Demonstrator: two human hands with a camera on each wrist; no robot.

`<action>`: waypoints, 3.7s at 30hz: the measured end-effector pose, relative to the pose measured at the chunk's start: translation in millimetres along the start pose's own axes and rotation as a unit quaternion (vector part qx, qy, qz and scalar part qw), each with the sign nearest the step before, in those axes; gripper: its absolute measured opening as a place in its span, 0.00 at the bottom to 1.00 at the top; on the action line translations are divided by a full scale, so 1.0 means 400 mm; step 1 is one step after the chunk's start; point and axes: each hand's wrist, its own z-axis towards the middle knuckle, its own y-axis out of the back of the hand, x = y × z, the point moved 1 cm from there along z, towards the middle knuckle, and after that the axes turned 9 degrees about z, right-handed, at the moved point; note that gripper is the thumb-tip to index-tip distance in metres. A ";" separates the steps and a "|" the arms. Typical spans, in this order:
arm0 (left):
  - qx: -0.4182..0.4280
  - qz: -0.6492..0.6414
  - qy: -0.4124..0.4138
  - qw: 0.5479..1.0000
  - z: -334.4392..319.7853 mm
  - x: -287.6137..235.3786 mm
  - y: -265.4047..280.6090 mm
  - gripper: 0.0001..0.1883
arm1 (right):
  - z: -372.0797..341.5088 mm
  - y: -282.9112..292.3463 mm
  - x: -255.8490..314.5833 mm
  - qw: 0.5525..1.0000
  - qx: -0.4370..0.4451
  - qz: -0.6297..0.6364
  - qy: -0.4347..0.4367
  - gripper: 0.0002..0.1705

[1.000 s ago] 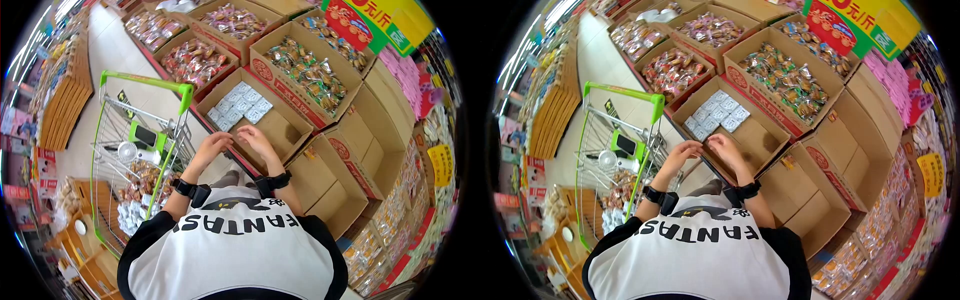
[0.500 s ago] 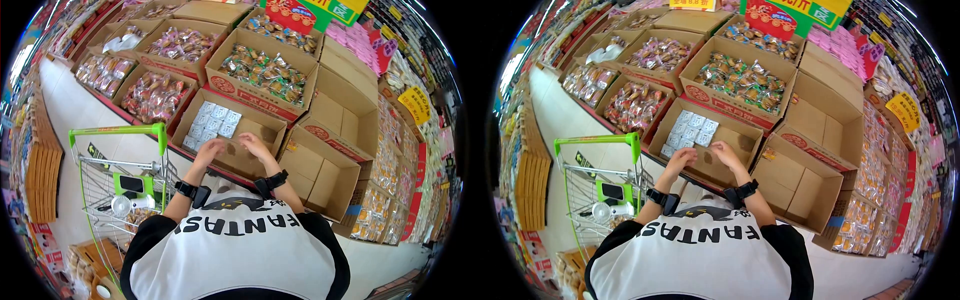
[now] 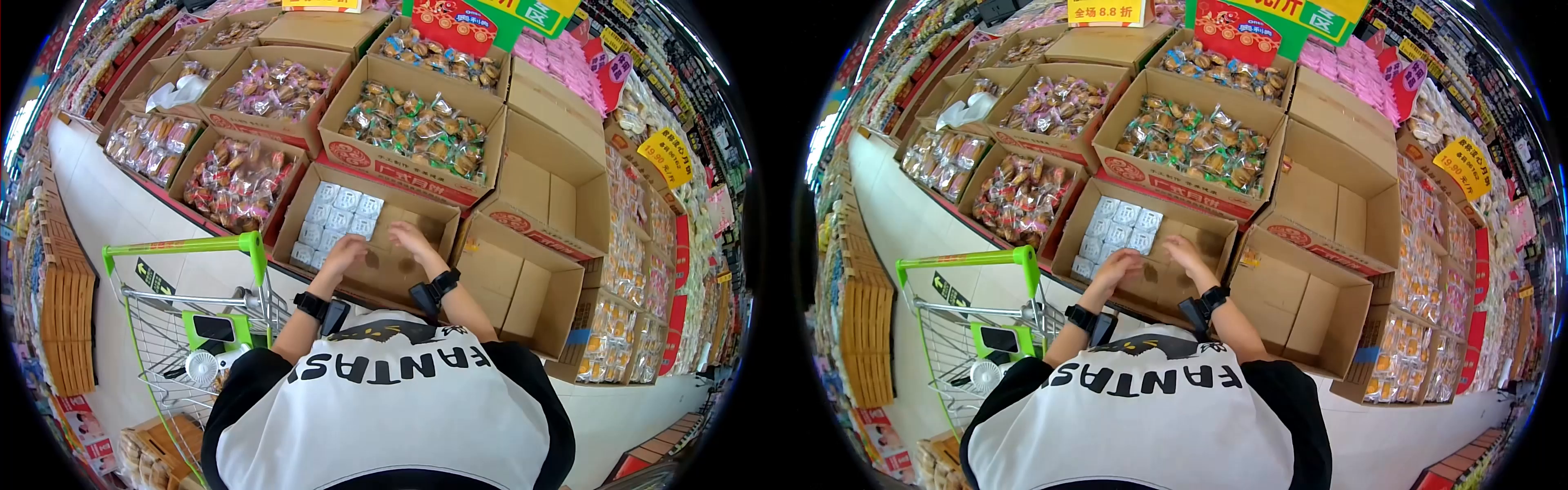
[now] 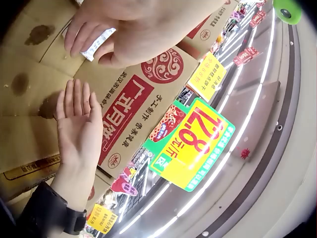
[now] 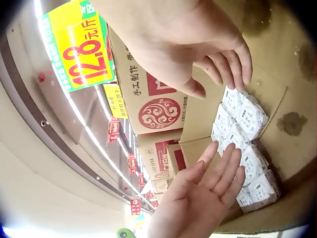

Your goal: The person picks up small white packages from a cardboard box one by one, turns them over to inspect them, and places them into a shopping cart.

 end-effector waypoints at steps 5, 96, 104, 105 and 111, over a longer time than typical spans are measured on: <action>-0.046 0.206 -0.055 0.976 0.080 0.019 0.006 0.13 | 0.013 -0.005 -0.005 1.000 -0.004 -0.018 -0.026 0.19; -0.280 0.589 -0.334 0.681 -0.082 -0.055 -0.079 0.13 | 0.039 -0.116 -0.046 0.967 0.158 0.187 0.067 0.26; -0.282 0.681 -0.267 0.621 -0.214 -0.049 -0.081 0.16 | -0.056 -0.243 -0.027 0.958 0.218 0.174 0.062 0.27; -0.286 0.679 -0.263 0.623 -0.225 -0.044 -0.081 0.16 | -0.067 -0.250 -0.025 0.958 0.222 0.172 0.061 0.27; -0.335 0.626 -0.296 0.639 -0.316 -0.030 -0.082 0.11 | -0.113 -0.290 -0.010 0.955 0.249 0.149 0.055 0.28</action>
